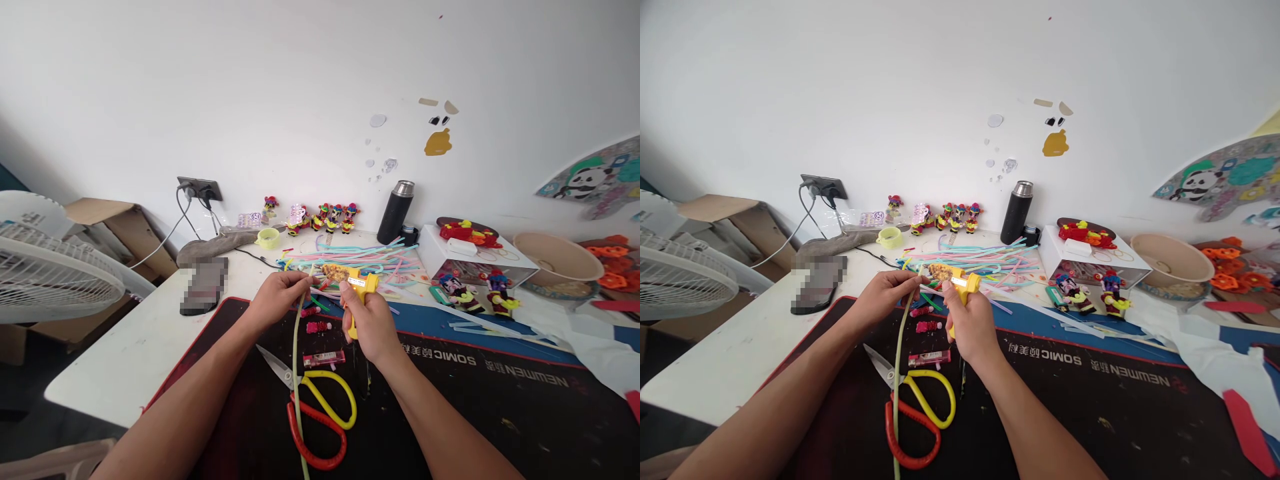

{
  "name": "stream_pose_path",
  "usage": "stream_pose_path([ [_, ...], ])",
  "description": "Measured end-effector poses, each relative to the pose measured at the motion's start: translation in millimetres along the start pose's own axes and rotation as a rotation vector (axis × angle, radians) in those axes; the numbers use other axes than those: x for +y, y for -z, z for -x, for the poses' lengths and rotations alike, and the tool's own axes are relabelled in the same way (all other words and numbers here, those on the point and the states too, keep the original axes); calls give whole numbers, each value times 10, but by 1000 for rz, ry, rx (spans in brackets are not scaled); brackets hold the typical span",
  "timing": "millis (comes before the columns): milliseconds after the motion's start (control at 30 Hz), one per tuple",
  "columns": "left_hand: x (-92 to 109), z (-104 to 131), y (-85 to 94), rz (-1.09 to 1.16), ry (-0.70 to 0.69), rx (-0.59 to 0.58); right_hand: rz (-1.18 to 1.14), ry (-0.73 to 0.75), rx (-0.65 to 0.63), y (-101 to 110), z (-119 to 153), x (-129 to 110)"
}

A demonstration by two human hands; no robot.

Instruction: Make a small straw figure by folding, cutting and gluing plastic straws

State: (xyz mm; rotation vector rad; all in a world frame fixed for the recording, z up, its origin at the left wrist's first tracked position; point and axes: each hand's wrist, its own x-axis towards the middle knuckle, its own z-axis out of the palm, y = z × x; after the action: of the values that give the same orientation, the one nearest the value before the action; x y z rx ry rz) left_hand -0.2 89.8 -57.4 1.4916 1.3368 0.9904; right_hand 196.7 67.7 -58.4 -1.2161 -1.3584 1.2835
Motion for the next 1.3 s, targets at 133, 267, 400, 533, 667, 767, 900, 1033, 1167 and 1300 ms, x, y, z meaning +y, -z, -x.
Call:
stream_pose_path([
  [133,-13,-4,1,-11,-16,6,-1,-6,4,-3,2,-1],
  [267,-9,-4,-1,-5,-6,16,6,-5,0,-7,0,4],
  [400,-8,-6,3,-1,-12,22,18,-11,-2,-9,1,5],
  [533,-19,-14,10,16,-13,39,4,-16,-8,-10,0,7],
  [667,-36,-16,12,8,-11,28,1,-16,2,-9,1,6],
  [767,-46,-15,11,-14,-17,11,1,-11,7,-7,3,1],
  [900,-37,-13,5,-28,-22,-1,2,-5,11,0,3,3],
  [1033,-11,-4,0,-31,-20,-24,-11,-1,9,7,-4,17],
  [1167,-12,1,1,-36,-15,-19,-13,-2,8,7,-9,24],
  [1300,-33,-2,6,-37,-23,0,-4,-7,6,5,-10,25],
])
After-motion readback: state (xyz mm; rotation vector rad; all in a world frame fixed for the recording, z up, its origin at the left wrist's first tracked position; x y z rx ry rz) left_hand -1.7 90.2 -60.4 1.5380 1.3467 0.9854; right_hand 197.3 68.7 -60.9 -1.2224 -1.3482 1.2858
